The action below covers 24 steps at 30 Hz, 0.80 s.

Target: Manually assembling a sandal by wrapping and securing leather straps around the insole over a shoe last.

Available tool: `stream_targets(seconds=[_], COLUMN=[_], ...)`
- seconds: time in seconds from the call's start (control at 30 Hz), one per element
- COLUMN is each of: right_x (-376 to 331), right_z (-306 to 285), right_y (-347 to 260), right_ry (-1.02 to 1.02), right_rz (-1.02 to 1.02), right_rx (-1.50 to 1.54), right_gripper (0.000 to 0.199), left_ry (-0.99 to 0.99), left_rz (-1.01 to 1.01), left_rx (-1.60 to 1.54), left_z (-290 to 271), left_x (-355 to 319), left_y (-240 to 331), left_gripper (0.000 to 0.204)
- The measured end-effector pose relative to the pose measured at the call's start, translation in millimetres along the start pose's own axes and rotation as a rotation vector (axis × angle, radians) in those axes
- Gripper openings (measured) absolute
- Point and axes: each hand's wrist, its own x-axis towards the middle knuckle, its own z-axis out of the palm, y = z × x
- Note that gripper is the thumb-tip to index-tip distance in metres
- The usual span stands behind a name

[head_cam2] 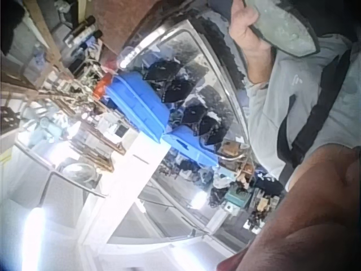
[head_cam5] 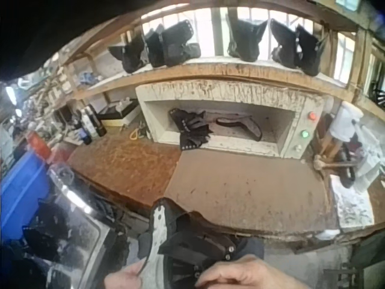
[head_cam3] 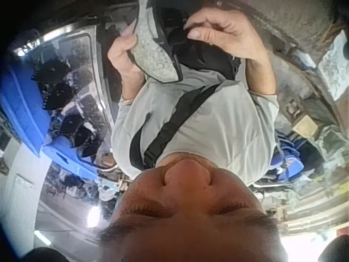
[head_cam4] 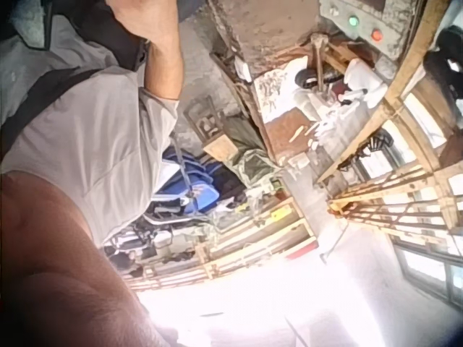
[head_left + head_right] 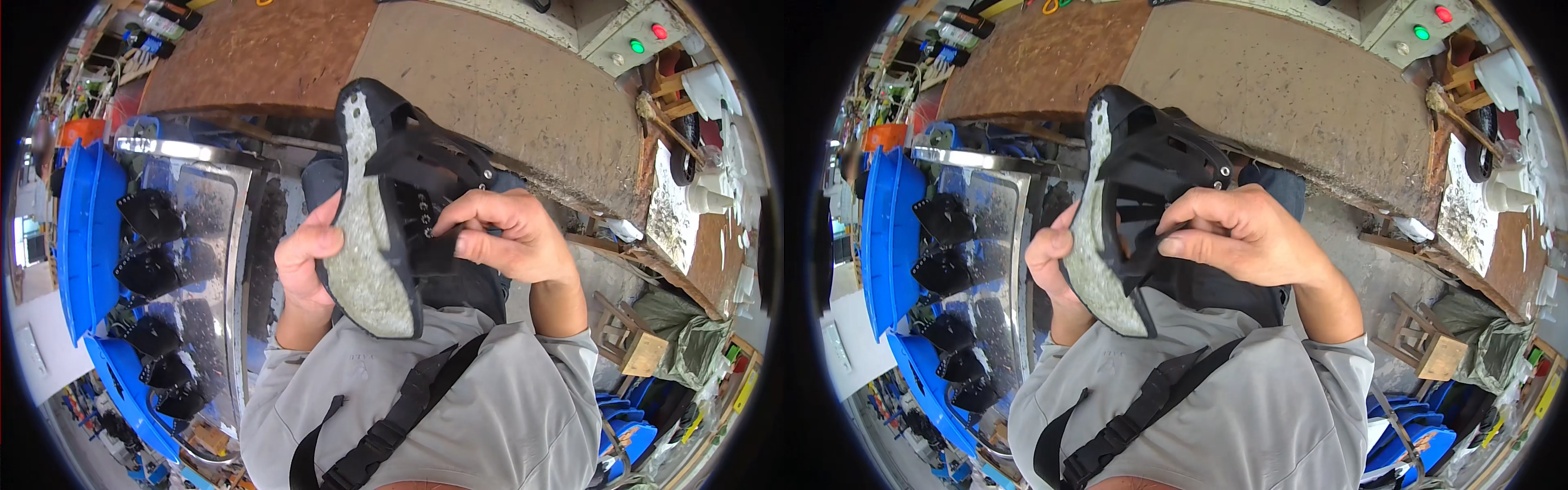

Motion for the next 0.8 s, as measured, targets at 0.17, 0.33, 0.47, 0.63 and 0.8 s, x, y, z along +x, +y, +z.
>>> stream_targets(seconds=[0.17, 0.33, 0.47, 0.63, 0.8], right_x=[-7.3, -6.6, -7.9, -10.2, -8.6], right_z=[16.3, 21.3, 12.0, 2.9, 8.1], right_y=[-1.2, -1.7, 6.6, 2.2, 1.0], right_ry=[0.145, 0.175, 0.25, 0.117, 0.081], right_rz=[0.124, 0.071, 0.04, 0.111, 0.072], right_rx=[0.114, 0.0, 0.282, 0.491, 0.437], right_gripper=[0.013, 0.015, 0.017, 0.02, 0.016], left_ry=[-0.076, -0.059, 0.085, 0.012, -0.086], left_rz=[0.025, 0.078, 0.079, 0.101, 0.106], left_rx=[0.02, -0.031, 0.349, 0.579, 0.614], left_z=[-5.3, 0.7, 7.8, 16.0, 20.5], left_x=[-3.3, -6.2, -10.1, -18.8, -20.5], left_y=[-8.6, -9.9, -1.2, -1.2, -0.7], left_gripper=[0.065, 0.07, 0.076, 0.082, 0.082])
